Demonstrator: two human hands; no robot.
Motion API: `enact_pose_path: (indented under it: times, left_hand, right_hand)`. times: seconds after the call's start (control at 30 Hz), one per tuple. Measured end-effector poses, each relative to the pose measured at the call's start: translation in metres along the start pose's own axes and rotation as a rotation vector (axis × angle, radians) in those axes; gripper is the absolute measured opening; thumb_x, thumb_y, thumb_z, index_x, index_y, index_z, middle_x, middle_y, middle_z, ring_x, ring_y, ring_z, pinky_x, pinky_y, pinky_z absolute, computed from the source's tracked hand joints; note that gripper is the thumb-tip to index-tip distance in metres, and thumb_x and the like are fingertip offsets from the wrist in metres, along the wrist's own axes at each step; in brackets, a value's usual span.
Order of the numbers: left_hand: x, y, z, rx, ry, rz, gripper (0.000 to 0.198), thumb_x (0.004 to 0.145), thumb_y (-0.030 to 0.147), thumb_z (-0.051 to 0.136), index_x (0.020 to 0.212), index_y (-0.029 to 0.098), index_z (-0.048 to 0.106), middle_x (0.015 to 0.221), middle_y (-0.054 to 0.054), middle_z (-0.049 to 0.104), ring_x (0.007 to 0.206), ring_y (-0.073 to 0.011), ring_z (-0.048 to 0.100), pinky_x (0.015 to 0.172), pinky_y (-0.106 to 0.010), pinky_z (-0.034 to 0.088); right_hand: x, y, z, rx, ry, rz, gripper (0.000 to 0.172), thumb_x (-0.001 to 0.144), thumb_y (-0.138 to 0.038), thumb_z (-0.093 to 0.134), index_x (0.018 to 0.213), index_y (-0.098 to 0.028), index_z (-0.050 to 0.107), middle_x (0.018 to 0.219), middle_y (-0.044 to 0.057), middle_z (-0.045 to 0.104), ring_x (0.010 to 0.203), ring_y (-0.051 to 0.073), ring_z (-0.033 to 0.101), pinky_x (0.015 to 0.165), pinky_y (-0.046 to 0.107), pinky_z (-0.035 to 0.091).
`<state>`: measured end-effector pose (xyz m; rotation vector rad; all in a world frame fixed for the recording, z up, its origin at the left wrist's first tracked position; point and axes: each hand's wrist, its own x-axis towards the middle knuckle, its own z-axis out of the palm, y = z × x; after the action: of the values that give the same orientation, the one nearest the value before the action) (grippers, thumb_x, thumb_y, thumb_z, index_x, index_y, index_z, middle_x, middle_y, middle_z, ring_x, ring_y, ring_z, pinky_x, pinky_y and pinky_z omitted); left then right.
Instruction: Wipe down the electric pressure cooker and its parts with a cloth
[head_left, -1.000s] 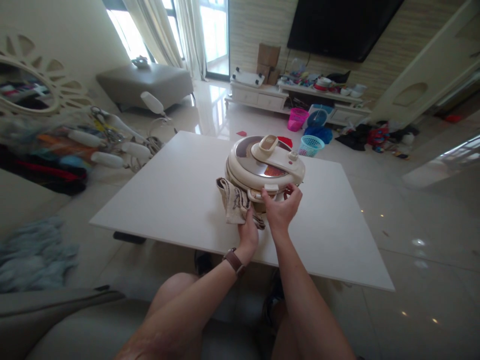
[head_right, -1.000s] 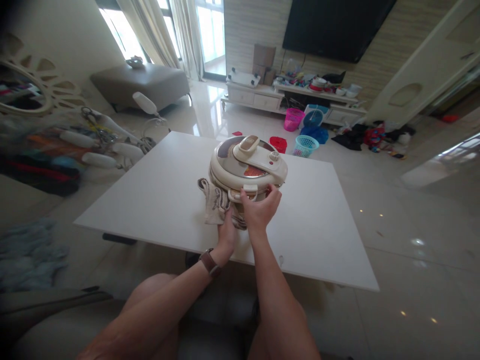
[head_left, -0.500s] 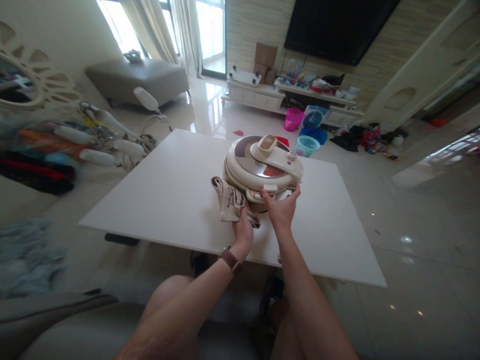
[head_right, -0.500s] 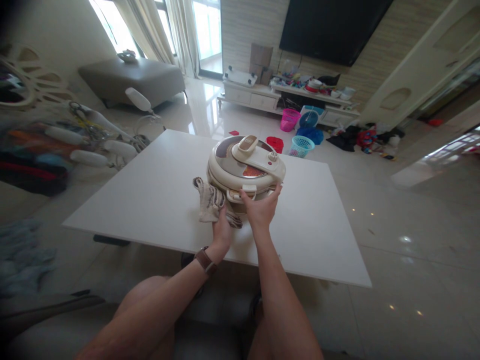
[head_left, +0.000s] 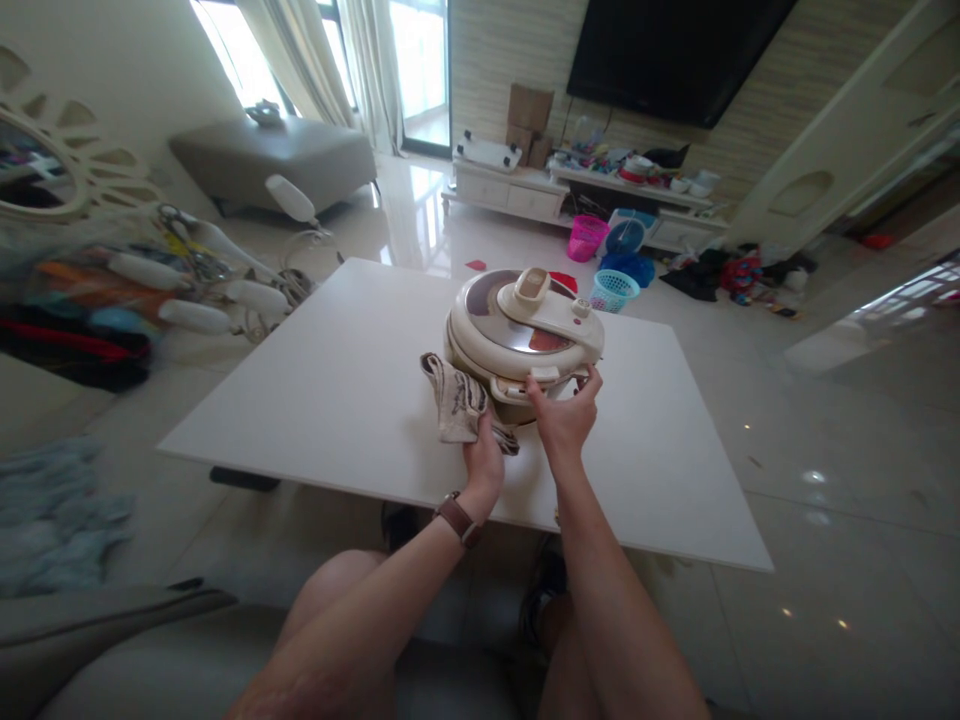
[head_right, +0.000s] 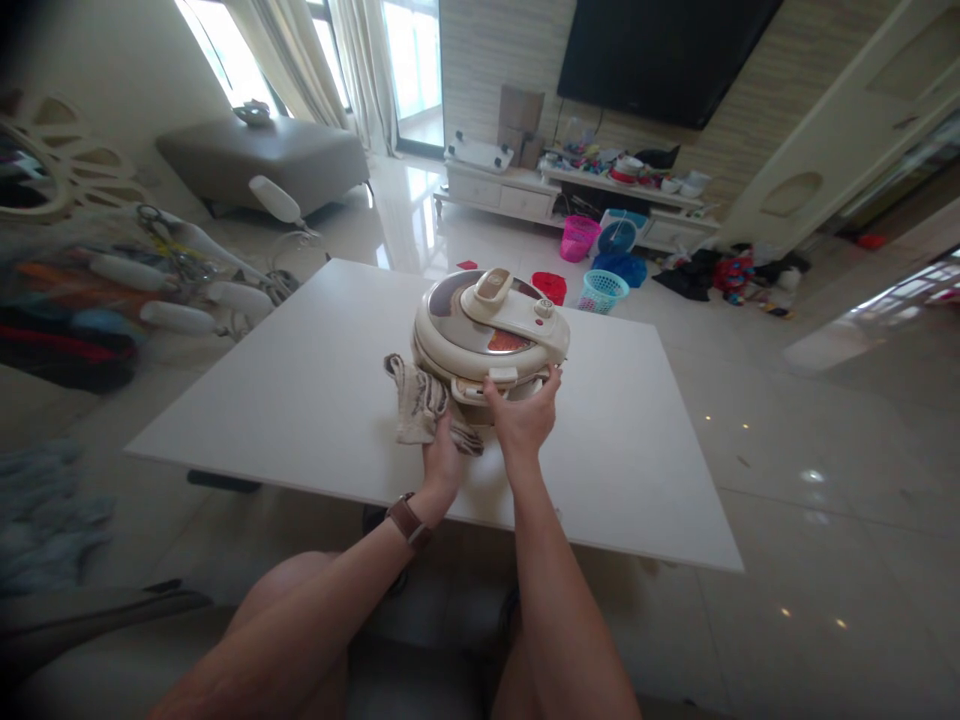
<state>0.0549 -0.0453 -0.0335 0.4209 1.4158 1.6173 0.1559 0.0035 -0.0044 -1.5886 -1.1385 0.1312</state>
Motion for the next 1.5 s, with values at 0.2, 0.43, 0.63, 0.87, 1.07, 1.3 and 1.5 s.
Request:
enact_pose_path:
  times: [0.2,0.43,0.63,0.87,1.07,1.3,1.5]
  left_hand:
    - [0.0,-0.001,0.001,0.002,0.021,-0.002,0.032,0.099,0.032,0.064,0.128,0.021,0.073,0.151,-0.007,0.068,0.155,-0.0212,0.05,0.132,-0.036,0.032]
    - [-0.001,0.002,0.002,0.016,0.018,0.02,0.032,0.098,0.033,0.064,0.128,0.023,0.072,0.153,-0.006,0.067,0.156,-0.0219,0.048,0.134,-0.04,0.028]
    - [-0.004,0.005,0.001,0.039,0.015,0.027,0.03,0.099,0.029,0.064,0.126,0.022,0.073,0.154,-0.006,0.066,0.157,-0.0205,0.047,0.135,-0.037,0.027]
    - [-0.016,-0.004,0.002,0.065,0.0,-0.059,0.029,0.098,0.03,0.066,0.126,0.023,0.073,0.154,-0.007,0.066,0.158,-0.0222,0.045,0.136,-0.04,0.026]
    - [-0.018,-0.009,0.003,0.068,-0.011,-0.061,0.029,0.099,0.038,0.067,0.124,0.024,0.074,0.152,-0.007,0.068,0.161,-0.0228,0.04,0.136,-0.042,0.026]
    - [-0.011,-0.013,0.004,0.027,-0.016,0.037,0.025,0.097,0.034,0.067,0.119,0.025,0.073,0.149,-0.007,0.069,0.16,-0.0217,0.043,0.136,-0.038,0.026]
    - [0.026,-0.008,0.002,0.078,0.036,0.054,0.015,0.096,0.034,0.062,0.1,0.023,0.071,0.122,-0.008,0.079,0.141,-0.023,0.062,0.123,-0.038,0.044]
  right_hand:
    - [0.012,0.003,-0.014,0.169,0.054,0.166,0.078,0.068,-0.053,0.089,0.132,-0.022,0.056,0.119,0.014,0.077,0.107,0.03,0.078,0.096,0.043,0.058]
    - [0.014,0.004,-0.021,0.195,-0.019,0.153,0.073,0.071,-0.059,0.087,0.127,-0.023,0.057,0.114,0.009,0.077,0.103,0.027,0.077,0.088,0.038,0.057]
    - [0.037,0.027,-0.014,0.473,0.142,0.464,0.052,0.079,-0.064,0.077,0.105,-0.024,0.056,0.095,0.003,0.073,0.089,0.018,0.073,0.078,0.031,0.06]
    - [0.057,0.037,-0.011,0.646,-0.049,0.703,0.047,0.076,-0.059,0.085,0.075,-0.02,0.059,0.063,-0.004,0.061,0.056,0.009,0.058,0.054,0.021,0.054]
    - [0.062,0.034,-0.015,0.704,-0.198,0.69,0.03,0.082,-0.04,0.077,0.07,-0.018,0.061,0.054,-0.003,0.06,0.046,0.008,0.052,0.043,0.017,0.041]
    - [0.05,0.028,-0.013,0.688,-0.107,0.692,0.026,0.083,-0.033,0.072,0.067,-0.019,0.058,0.051,-0.005,0.056,0.041,0.006,0.045,0.039,0.018,0.032]
    - [0.002,0.003,-0.015,0.636,-0.044,0.706,0.03,0.083,-0.04,0.071,0.065,-0.019,0.06,0.052,-0.002,0.062,0.045,0.008,0.05,0.042,0.019,0.036]
